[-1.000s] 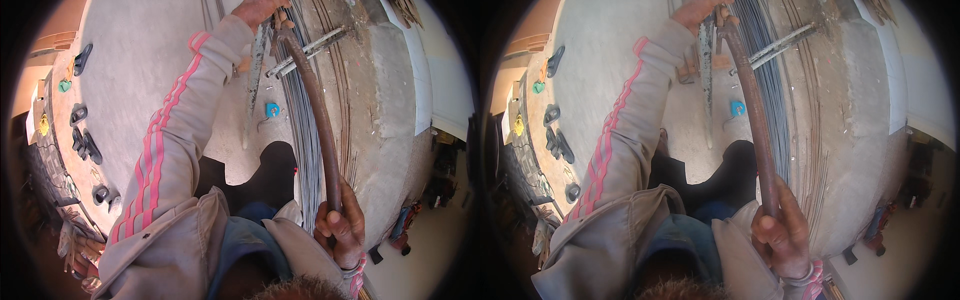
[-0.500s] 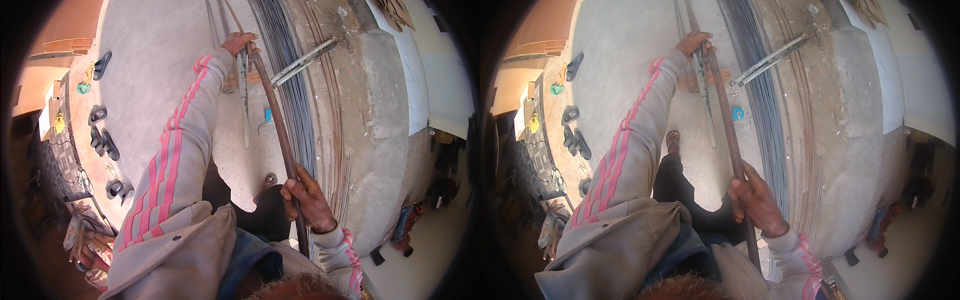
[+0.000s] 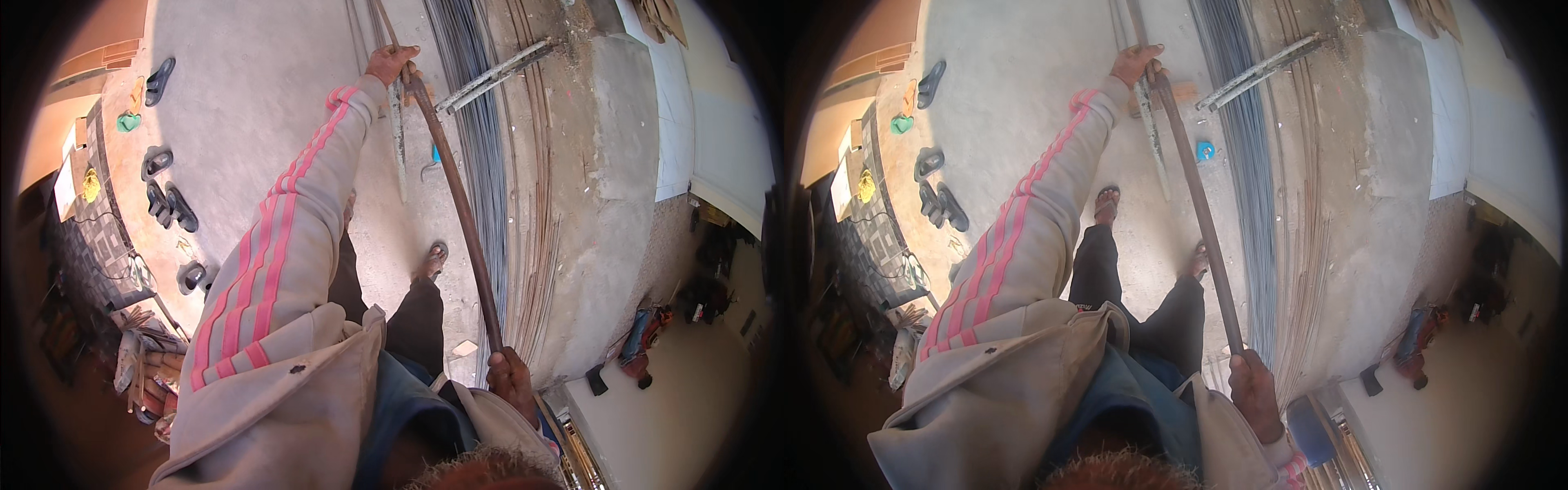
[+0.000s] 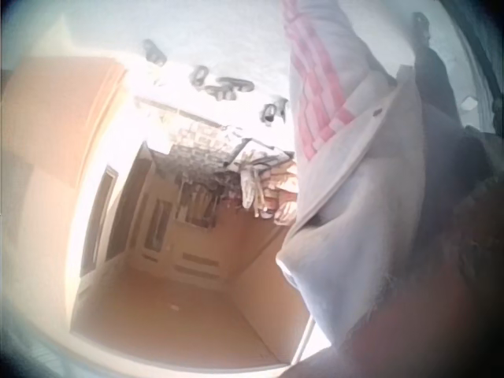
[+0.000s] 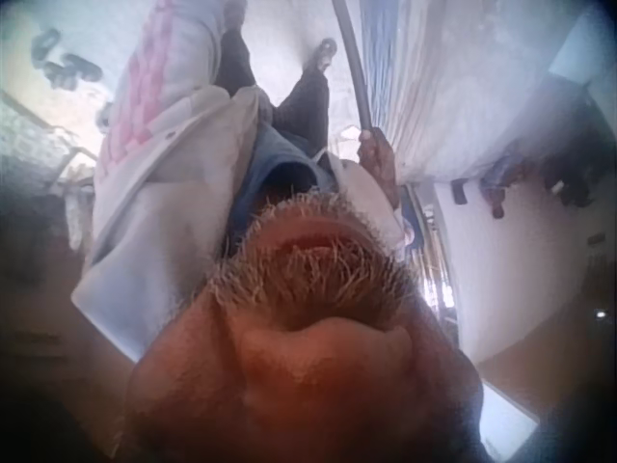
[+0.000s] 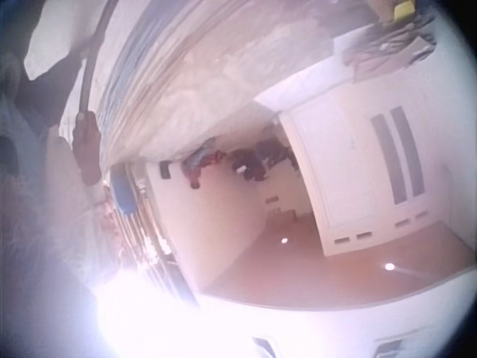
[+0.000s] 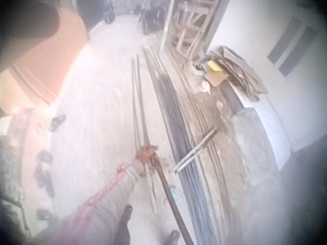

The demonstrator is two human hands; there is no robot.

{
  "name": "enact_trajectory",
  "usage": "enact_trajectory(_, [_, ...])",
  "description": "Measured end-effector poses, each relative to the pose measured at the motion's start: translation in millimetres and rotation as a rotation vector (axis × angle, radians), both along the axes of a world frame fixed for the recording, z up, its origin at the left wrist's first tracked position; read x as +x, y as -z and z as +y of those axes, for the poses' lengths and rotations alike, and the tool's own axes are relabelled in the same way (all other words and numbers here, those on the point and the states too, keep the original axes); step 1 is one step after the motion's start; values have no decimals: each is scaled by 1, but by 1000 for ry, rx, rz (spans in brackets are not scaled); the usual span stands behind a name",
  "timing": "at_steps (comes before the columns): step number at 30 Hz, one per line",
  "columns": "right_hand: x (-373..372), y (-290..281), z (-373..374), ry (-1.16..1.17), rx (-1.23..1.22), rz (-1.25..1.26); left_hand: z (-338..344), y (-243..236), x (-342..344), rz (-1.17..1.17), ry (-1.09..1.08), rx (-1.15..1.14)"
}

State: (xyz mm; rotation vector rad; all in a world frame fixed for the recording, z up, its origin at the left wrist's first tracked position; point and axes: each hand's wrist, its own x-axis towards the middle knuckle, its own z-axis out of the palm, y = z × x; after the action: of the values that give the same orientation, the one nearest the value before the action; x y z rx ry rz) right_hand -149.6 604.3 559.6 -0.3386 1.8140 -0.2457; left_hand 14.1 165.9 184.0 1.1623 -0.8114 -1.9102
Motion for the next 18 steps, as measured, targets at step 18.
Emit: enact_trajectory(18, [0,-18,-19,-123,94,40,1,-5,5,-44,18,-1])
